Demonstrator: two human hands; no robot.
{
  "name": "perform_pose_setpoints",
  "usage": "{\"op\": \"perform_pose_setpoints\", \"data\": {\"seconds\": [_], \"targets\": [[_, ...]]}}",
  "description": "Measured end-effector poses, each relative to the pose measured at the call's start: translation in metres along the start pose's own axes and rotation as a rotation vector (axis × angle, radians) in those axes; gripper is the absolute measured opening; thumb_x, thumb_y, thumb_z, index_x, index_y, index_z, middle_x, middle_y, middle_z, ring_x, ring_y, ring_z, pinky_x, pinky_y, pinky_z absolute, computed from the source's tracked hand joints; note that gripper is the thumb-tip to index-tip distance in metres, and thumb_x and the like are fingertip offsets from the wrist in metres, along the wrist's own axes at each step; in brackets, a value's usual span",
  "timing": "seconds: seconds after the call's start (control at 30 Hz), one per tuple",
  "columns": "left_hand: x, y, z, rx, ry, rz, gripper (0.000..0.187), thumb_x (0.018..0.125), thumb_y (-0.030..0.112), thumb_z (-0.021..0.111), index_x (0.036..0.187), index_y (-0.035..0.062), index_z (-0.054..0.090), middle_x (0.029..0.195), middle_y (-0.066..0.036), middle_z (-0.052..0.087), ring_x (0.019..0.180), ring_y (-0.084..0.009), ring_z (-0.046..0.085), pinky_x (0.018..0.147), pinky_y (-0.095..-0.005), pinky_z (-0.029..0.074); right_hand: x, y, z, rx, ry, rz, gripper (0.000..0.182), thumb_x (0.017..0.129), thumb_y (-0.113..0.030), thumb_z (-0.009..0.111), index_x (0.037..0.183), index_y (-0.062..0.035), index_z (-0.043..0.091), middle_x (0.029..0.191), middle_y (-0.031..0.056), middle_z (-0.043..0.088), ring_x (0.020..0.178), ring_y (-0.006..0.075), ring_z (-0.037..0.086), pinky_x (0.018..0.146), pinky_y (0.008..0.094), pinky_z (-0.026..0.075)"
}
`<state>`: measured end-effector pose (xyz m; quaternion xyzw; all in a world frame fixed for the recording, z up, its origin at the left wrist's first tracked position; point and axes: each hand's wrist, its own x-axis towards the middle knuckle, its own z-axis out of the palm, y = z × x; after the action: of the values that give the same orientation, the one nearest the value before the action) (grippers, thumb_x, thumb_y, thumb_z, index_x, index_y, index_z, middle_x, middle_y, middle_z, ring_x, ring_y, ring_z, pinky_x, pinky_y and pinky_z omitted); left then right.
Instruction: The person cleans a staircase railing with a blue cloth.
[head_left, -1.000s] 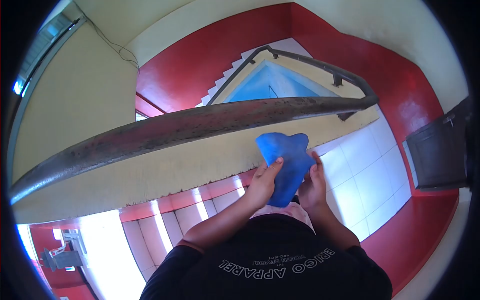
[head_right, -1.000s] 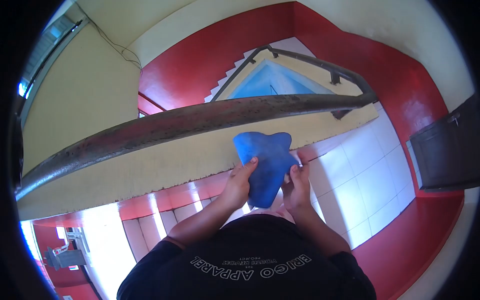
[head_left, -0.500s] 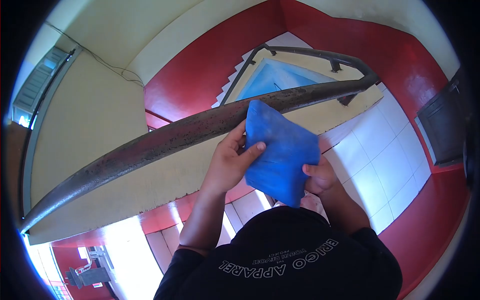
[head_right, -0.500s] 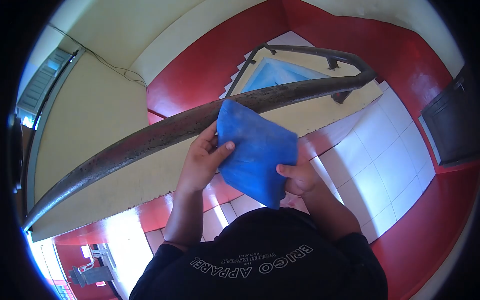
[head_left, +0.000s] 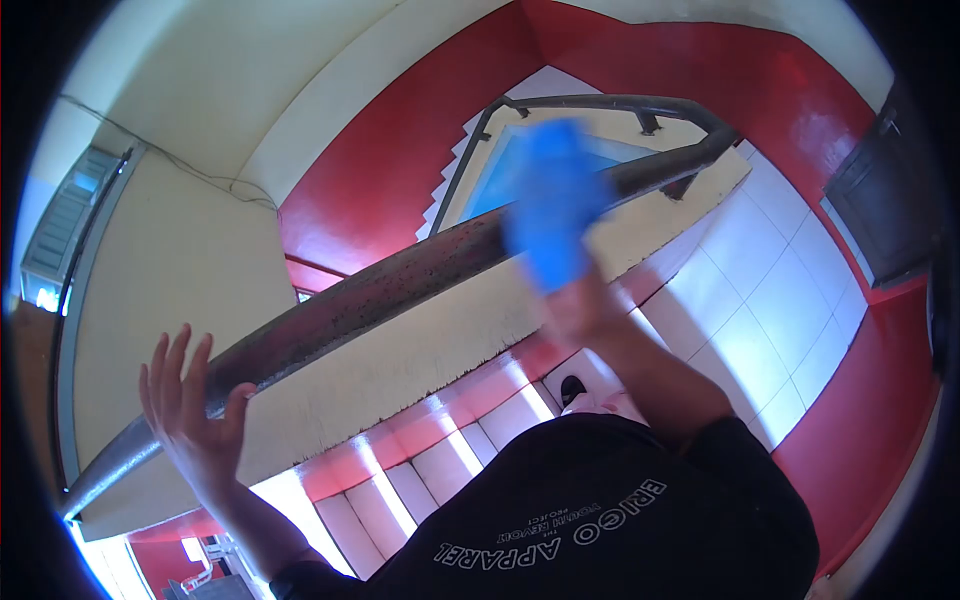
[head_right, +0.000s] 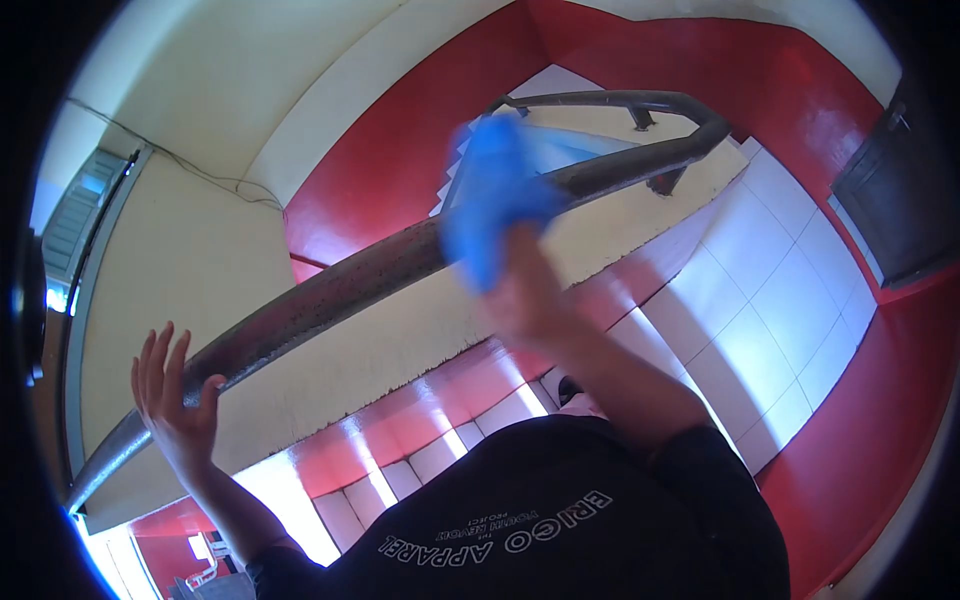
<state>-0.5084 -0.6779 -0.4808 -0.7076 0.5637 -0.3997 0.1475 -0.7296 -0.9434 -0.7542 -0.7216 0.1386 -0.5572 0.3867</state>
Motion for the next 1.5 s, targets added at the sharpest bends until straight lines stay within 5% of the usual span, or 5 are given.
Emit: {"op": "perform_pose_setpoints", "data": {"seconds": [0.2,0.77,1.07,1.2,1.5], "targets": [[0.005,-0.025,0.031,-0.084,-0.136,-0.139,0.077,0.086,0.076,0.047,0.125,0.0128,0.067,0.106,-0.012,0.069,0.103,-0.0328,0.064,0.103,-0.0542,0.039,0.032,-0.028,0.041,-0.416,-0.222,-0.459,0.040,0.085,-0.010,0.063,0.125,-0.0095,0.063,0.146,0.0154,0.053,0.135,0.0326,0.051,0.115,0.0514,0.033],[0.006,-0.024,0.035,-0.243,-0.165,-0.163,0.080,0.084,0.077,0.053,0.124,0.0085,0.067,0.062,-0.007,0.059,0.055,-0.0270,0.059,0.057,-0.0416,0.044,0.046,0.022,-0.011,-0.156,-0.157,-0.192,0.047,0.075,0.000,0.058,0.121,-0.0047,0.062,0.123,0.0154,0.066,0.120,0.0364,0.060,0.110,0.0523,0.040],[0.008,-0.023,0.035,-0.206,-0.189,-0.164,0.082,0.085,0.078,0.050,0.124,0.0082,0.067,0.066,-0.008,0.062,0.059,-0.0290,0.060,0.059,-0.0428,0.045,-0.003,0.140,-0.029,0.018,0.668,0.266,0.046,0.086,0.009,0.042,0.129,0.0001,0.056,0.135,0.0202,0.060,0.138,0.0364,0.047,0.120,0.0496,0.024],[0.007,-0.024,0.039,-0.251,-0.143,-0.143,0.086,0.085,0.081,0.048,0.119,0.0041,0.068,0.069,-0.008,0.065,0.062,-0.0306,0.064,0.061,-0.0427,0.048,-0.014,0.053,0.025,-0.276,0.312,-0.018,0.037,0.097,-0.008,0.046,0.132,0.0002,0.056,0.146,0.0208,0.051,0.144,0.0395,0.038,0.121,0.0575,0.007],[0.013,-0.024,0.020,-0.211,-0.382,-0.171,0.064,0.088,0.069,0.058,0.124,0.0175,0.069,0.099,-0.010,0.075,0.084,-0.0271,0.072,0.070,-0.0429,0.057,0.029,0.153,-0.065,0.648,1.270,0.679,0.041,0.101,-0.018,0.055,0.141,-0.0082,0.051,0.134,0.0108,0.058,0.118,0.0243,0.058,0.103,0.0382,0.045]]}}
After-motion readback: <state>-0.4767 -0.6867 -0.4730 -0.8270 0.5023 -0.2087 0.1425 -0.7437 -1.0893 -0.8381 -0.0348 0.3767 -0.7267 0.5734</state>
